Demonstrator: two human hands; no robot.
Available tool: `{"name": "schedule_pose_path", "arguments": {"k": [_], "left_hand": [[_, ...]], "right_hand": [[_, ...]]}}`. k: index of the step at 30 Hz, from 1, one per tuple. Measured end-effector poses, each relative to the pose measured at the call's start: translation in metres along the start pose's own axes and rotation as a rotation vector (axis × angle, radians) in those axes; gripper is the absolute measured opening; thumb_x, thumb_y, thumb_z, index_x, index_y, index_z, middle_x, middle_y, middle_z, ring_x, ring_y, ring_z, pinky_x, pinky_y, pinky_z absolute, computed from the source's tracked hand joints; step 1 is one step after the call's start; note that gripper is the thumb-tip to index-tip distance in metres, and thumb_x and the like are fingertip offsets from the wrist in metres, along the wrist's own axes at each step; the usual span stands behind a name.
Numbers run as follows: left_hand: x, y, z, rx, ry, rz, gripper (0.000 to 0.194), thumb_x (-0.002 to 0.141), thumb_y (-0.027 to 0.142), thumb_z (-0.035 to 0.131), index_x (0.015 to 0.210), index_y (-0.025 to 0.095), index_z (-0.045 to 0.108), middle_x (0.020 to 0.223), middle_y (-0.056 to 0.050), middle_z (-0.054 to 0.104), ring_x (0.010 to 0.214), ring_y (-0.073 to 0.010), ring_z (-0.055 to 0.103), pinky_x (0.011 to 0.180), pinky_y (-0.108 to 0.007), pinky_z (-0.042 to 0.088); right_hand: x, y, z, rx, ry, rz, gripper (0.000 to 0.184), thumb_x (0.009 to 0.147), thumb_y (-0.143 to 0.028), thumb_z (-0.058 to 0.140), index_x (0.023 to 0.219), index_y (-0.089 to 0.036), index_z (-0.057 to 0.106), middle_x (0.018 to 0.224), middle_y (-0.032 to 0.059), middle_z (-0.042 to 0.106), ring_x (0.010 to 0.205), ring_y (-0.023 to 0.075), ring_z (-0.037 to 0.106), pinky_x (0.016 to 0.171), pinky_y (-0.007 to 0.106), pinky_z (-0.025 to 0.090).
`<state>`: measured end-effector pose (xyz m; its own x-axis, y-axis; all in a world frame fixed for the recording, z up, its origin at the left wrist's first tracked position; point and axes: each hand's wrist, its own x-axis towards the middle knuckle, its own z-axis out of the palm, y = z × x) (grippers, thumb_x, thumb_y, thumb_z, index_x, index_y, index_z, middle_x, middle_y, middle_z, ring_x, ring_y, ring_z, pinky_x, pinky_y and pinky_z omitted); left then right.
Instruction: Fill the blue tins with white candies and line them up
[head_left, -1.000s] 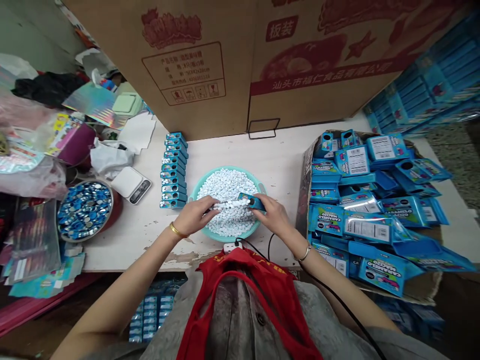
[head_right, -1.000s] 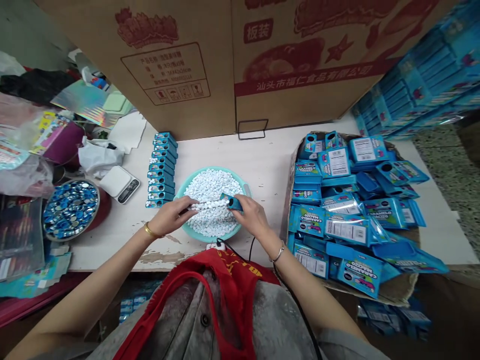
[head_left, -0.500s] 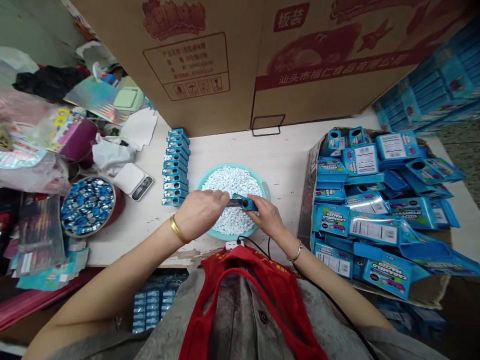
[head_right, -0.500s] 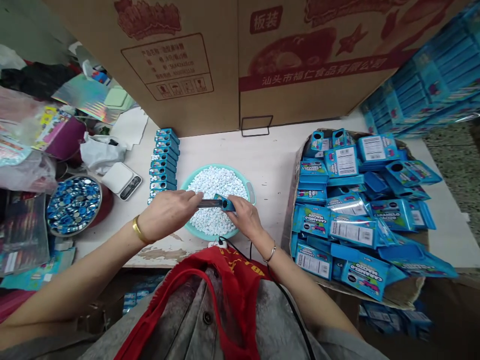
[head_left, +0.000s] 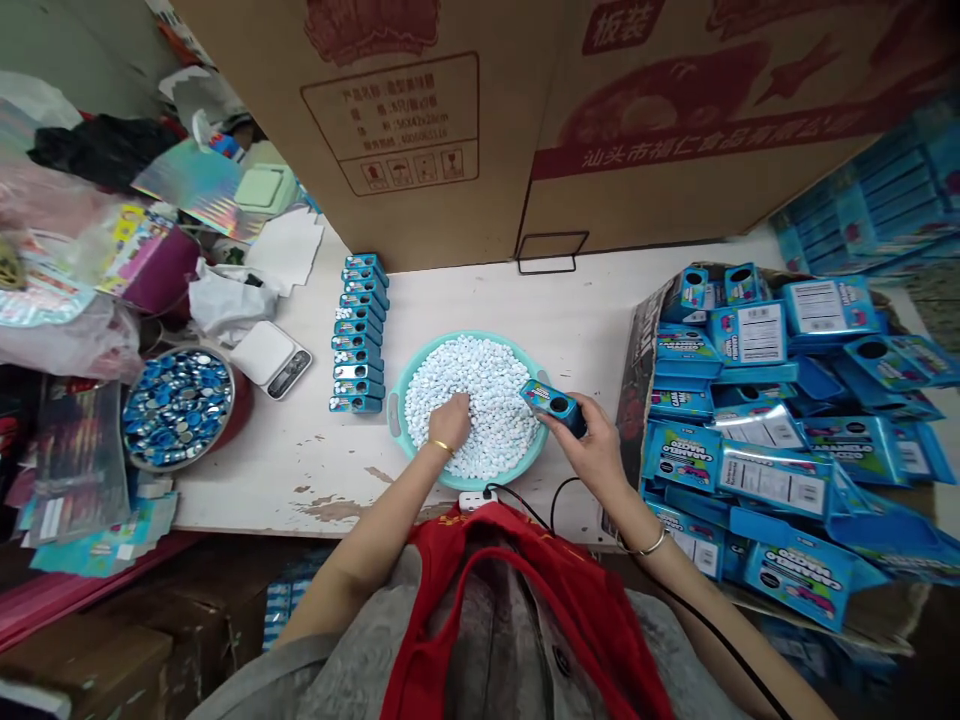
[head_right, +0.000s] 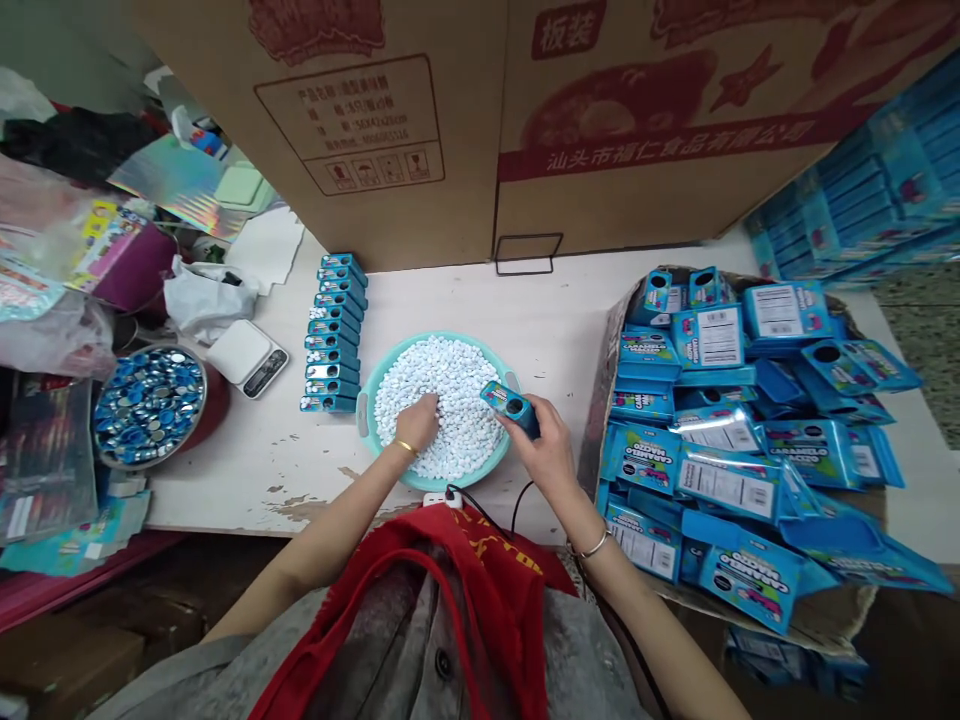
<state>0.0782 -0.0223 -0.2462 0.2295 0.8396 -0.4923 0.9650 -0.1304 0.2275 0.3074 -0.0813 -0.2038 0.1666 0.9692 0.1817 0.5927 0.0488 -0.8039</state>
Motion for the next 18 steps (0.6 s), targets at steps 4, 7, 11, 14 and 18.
{"name": "schedule_pose_path", "arguments": {"k": [4,7,11,14,18], "left_hand": [[-0.007,-0.015,-0.004,-0.065,0.032,0.036,0.029,0.096,0.025,0.043,0.124,0.02,0.05,0.12,-0.011,0.064,0.109,-0.0239,0.062,0.087,-0.033,0.048],[-0.026,-0.035,-0.018,-0.143,0.069,0.107,0.03,0.097,0.034,0.045,0.122,0.02,0.051,0.118,-0.008,0.066,0.104,-0.0215,0.064,0.085,-0.032,0.049],[-0.051,-0.043,-0.055,-0.213,0.159,0.28,0.029,0.095,0.037,0.047,0.118,0.019,0.054,0.114,-0.008,0.067,0.095,-0.0192,0.065,0.083,-0.031,0.049],[-0.063,-0.033,-0.092,-0.138,0.151,0.422,0.029,0.096,0.038,0.046,0.115,0.019,0.055,0.109,-0.007,0.067,0.094,-0.0185,0.065,0.083,-0.03,0.049],[-0.074,-0.006,-0.137,0.099,0.036,0.482,0.026,0.095,0.034,0.047,0.113,0.019,0.056,0.11,-0.008,0.067,0.097,-0.0214,0.065,0.08,-0.031,0.049]], "right_hand": [[-0.003,-0.001,0.002,0.002,0.009,0.028,0.036,0.085,-0.048,0.064,0.107,-0.02,0.06,0.098,0.0074,0.067,0.088,0.0234,0.063,0.081,0.038,0.052],[-0.003,-0.002,0.0,-0.015,-0.004,0.007,0.034,0.086,-0.046,0.062,0.107,-0.02,0.059,0.098,0.008,0.067,0.09,0.0243,0.063,0.081,0.038,0.052],[-0.001,-0.005,0.003,-0.095,-0.061,-0.063,0.031,0.089,-0.043,0.059,0.111,-0.021,0.058,0.103,0.0108,0.066,0.097,0.0273,0.063,0.083,0.04,0.052],[0.0,-0.009,0.01,-0.113,-0.117,-0.117,0.028,0.09,-0.036,0.057,0.112,-0.021,0.057,0.107,0.0117,0.066,0.1,0.0283,0.063,0.084,0.04,0.052],[0.0,-0.016,0.024,-0.095,-0.162,-0.181,0.027,0.09,-0.027,0.054,0.116,-0.022,0.055,0.111,0.0116,0.065,0.105,0.0282,0.063,0.088,0.04,0.052]]}}
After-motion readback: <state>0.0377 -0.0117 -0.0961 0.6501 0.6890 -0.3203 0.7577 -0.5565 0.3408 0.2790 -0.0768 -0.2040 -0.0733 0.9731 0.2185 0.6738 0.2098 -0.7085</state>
